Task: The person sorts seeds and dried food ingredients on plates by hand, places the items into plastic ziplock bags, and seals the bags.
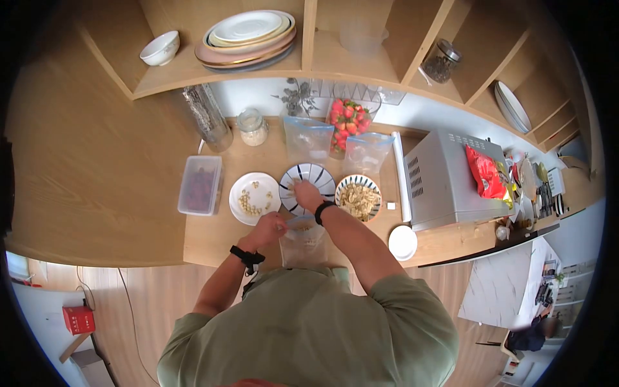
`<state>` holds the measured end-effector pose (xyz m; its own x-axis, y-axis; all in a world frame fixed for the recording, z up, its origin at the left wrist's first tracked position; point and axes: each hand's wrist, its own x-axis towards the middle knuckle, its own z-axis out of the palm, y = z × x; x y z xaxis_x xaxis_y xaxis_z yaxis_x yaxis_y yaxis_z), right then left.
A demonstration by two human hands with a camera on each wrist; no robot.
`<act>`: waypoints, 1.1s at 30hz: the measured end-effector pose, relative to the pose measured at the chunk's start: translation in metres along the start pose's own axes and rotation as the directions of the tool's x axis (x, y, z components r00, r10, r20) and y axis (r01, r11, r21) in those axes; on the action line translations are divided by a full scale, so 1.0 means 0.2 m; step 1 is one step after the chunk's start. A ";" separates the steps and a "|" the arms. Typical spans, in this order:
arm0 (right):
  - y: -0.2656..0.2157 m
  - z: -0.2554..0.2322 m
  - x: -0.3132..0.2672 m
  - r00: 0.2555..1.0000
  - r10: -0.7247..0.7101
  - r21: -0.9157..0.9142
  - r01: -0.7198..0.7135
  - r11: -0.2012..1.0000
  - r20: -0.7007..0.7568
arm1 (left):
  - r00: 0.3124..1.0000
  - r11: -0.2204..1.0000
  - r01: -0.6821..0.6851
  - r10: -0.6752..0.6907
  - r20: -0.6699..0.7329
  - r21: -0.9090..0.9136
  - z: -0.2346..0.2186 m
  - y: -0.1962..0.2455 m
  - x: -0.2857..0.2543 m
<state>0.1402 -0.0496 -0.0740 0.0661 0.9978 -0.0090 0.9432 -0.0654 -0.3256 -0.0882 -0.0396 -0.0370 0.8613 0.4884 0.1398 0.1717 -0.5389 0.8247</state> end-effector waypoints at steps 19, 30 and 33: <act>0.16 -0.18 -0.15 0.957 0.205 0.687 -0.290 0.667 0.205 | 0.999 0.999 0.036 -0.036 0.028 0.008 -0.05 0.04 -0.02; -0.07 -0.34 -0.35 0.881 -0.279 0.517 0.047 0.854 0.382 | 0.998 0.998 0.056 -0.055 0.008 -0.043 -0.06 0.07 -0.03; 0.01 -0.32 -0.23 0.969 0.046 0.413 -0.145 0.899 0.241 | 0.999 0.998 0.044 -0.044 0.007 -0.033 -0.05 0.06 -0.04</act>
<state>0.1597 -0.0964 -0.0127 0.0288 0.9674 -0.2515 0.7042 -0.1982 -0.6818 -0.0983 -0.0431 -0.0236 0.8562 0.5069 0.0997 0.1937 -0.4940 0.8476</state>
